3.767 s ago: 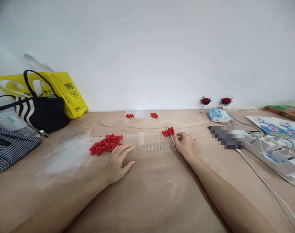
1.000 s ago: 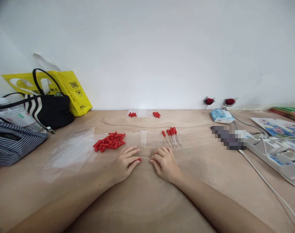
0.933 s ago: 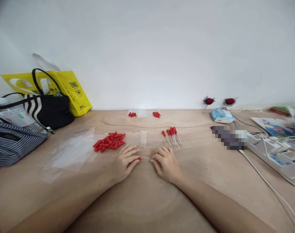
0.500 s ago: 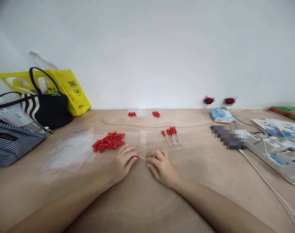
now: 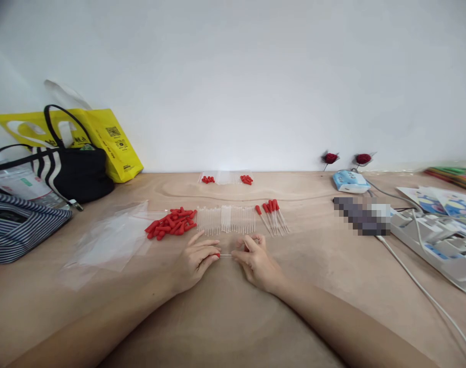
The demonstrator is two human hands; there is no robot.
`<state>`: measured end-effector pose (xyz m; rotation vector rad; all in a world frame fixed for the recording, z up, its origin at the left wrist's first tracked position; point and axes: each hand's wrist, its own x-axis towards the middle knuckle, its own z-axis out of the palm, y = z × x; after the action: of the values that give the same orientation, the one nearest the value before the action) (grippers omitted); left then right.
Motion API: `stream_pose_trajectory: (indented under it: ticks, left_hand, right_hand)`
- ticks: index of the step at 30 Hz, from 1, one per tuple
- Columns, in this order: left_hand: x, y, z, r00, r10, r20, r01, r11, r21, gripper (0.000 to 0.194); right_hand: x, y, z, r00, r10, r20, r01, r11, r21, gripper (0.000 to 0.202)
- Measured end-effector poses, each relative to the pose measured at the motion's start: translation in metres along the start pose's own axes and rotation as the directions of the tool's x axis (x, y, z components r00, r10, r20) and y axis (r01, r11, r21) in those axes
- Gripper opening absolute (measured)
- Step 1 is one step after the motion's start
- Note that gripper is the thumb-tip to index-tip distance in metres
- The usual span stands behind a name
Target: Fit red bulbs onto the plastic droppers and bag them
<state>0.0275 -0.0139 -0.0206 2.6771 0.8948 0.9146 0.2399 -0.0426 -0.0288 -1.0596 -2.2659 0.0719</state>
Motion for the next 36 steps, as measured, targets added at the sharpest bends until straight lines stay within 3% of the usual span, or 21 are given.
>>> stream_pose_trajectory:
  ticks: [23, 29, 36]
  left_hand:
    - [0.003, 0.002, 0.003, 0.995, 0.092, -0.029, -0.092, 0.996, -0.002, 0.015]
    - [0.002, -0.001, 0.0, 0.996, 0.074, 0.05, -0.073, 0.997, -0.025, 0.016]
    - [0.0, -0.007, -0.006, 0.987, -0.039, 0.156, 0.041, 0.999, -0.014, 0.017]
  right_hand:
    - [0.011, -0.008, 0.007, 1.0, 0.005, -0.001, -0.004, 0.998, 0.059, 0.019]
    - [0.01, -0.002, 0.002, 0.998, 0.022, 0.065, -0.032, 0.987, 0.158, 0.016]
    - [0.003, 0.004, -0.001, 0.998, 0.034, 0.048, -0.045, 0.966, 0.254, 0.013]
